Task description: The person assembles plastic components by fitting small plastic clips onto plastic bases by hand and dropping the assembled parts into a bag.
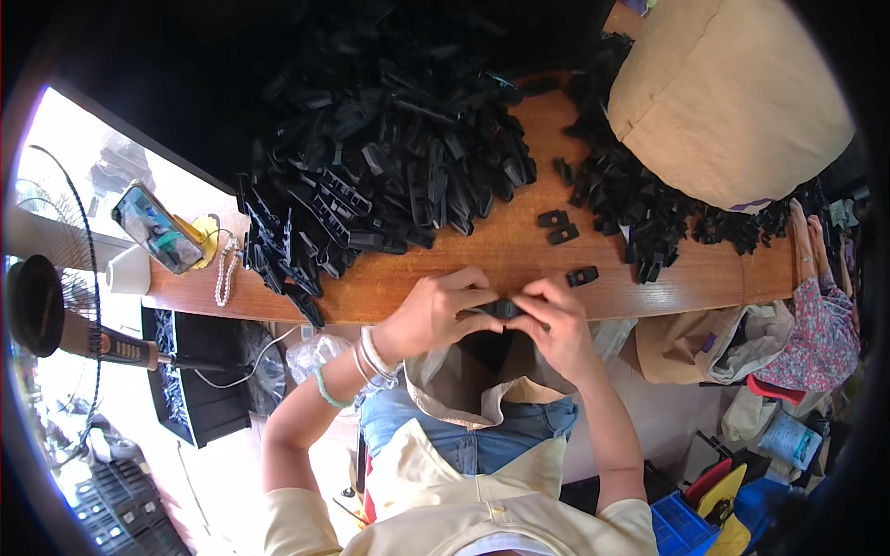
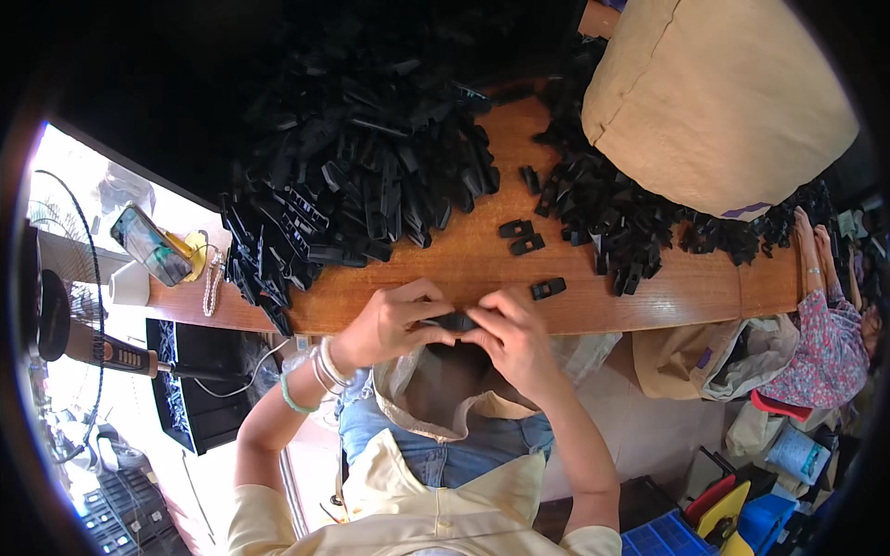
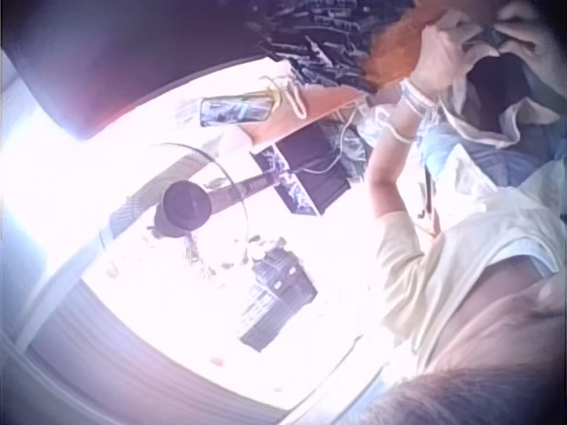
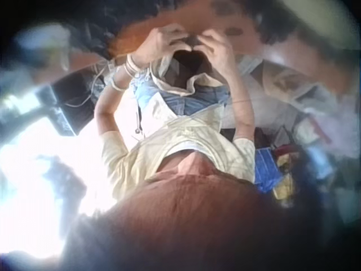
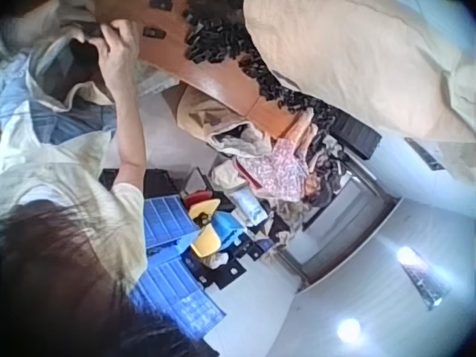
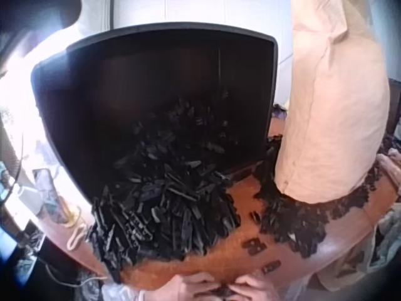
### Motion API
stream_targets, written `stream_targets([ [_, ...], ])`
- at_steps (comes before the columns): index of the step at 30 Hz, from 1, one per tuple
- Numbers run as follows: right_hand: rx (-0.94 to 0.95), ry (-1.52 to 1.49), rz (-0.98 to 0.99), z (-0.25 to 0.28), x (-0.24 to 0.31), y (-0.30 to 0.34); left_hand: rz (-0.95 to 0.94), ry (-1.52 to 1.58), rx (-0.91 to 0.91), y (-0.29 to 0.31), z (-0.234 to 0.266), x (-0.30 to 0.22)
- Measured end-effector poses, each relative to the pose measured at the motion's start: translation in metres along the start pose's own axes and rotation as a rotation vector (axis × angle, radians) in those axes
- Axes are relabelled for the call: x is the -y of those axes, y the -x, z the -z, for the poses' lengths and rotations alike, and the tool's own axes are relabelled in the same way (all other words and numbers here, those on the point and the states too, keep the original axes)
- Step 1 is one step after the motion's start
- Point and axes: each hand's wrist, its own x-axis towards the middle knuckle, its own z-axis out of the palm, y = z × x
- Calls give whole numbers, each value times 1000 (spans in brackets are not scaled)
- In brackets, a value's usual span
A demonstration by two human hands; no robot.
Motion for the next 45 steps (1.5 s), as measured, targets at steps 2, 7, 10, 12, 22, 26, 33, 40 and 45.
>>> stream_targets([
  [2, 126, -104, 48, 7, 3, 5, 0, 136, 184, -8, 22, 8],
  [7, -178, 318, 4, 21, -8, 14, -191, -742, -118, -52, 44, 3],
  [10, -224, 611, -49, 36, -28, 11, -248, -1032, 65, -69, 52, -3],
  [12, -226, 566, -31, 39, -32, 12, -253, -1069, 176, -70, 48, -9],
  [22, -246, -582, -430, 11, -13, 11, 274, 282, -306, 5, -27, -17],
  [26, 32, -279, -266, 17, 5, 3, -8, -192, -241, 13, -19, -2],
  [33, -16, -96, -90, 19, -20, 6, 47, -82, -208, 12, -19, -1],
  [40, -8, -60, -9, 14, -18, 2, -2, -52, -191, 10, -22, 2],
  [45, 10, -1, 23, 11, -11, -1, -73, -119, -183, 7, -19, -2],
])
